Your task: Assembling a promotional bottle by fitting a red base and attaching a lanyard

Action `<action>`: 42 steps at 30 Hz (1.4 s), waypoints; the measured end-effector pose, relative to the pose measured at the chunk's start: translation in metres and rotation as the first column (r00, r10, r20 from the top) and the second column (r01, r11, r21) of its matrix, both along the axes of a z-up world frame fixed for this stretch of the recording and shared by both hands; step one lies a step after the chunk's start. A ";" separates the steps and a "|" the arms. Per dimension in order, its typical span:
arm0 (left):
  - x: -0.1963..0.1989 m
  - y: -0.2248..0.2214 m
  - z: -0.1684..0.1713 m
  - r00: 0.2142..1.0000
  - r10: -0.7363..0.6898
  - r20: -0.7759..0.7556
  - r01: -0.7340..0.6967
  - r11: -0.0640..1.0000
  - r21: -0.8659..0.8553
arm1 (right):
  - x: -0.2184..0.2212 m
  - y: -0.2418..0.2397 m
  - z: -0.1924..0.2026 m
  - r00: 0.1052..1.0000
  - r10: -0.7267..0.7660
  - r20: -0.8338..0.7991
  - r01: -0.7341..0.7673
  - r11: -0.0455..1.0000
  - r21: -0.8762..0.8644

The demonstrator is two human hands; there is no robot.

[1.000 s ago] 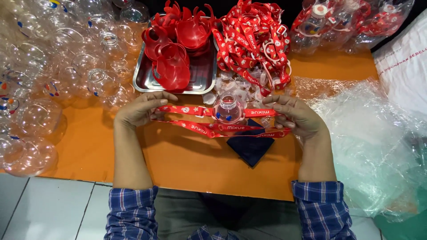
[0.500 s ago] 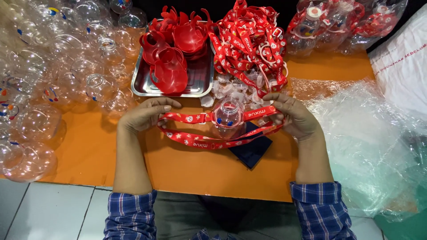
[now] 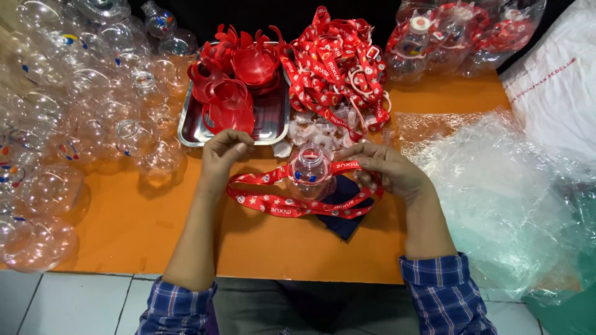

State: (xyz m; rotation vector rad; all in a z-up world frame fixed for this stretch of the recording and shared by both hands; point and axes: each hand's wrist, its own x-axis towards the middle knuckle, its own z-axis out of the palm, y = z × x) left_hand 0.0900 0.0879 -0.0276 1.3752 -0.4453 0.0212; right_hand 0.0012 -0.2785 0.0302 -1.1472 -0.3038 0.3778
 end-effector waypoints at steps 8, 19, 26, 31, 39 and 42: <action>-0.062 -0.083 0.034 0.901 0.071 0.429 -0.198 0.946 0.259 | 0.005 -0.009 -0.025 0.987 0.156 -0.033 -0.156 0.988 0.012; -0.062 -0.085 0.033 0.898 0.095 0.430 -0.205 0.954 0.217 | 0.011 -0.020 -0.021 0.964 0.264 0.019 -0.264 0.963 0.049; -0.061 -0.084 0.027 0.919 0.068 0.387 -0.147 0.973 0.177 | 0.010 -0.029 -0.036 0.934 0.355 -0.048 -0.345 0.928 0.139; -0.064 -0.088 0.034 0.918 0.055 0.392 -0.160 0.957 0.241 | 0.004 -0.022 -0.025 0.933 0.351 -0.083 -0.334 0.927 0.168; -0.068 -0.093 0.031 0.879 0.104 0.465 -0.218 0.956 0.198 | 0.027 -0.038 -0.044 0.879 -0.452 0.151 0.452 0.891 0.041; -0.065 -0.093 0.027 0.876 0.114 0.468 -0.231 0.952 0.200 | 0.024 -0.022 -0.021 0.717 -0.429 0.548 0.633 0.731 -0.255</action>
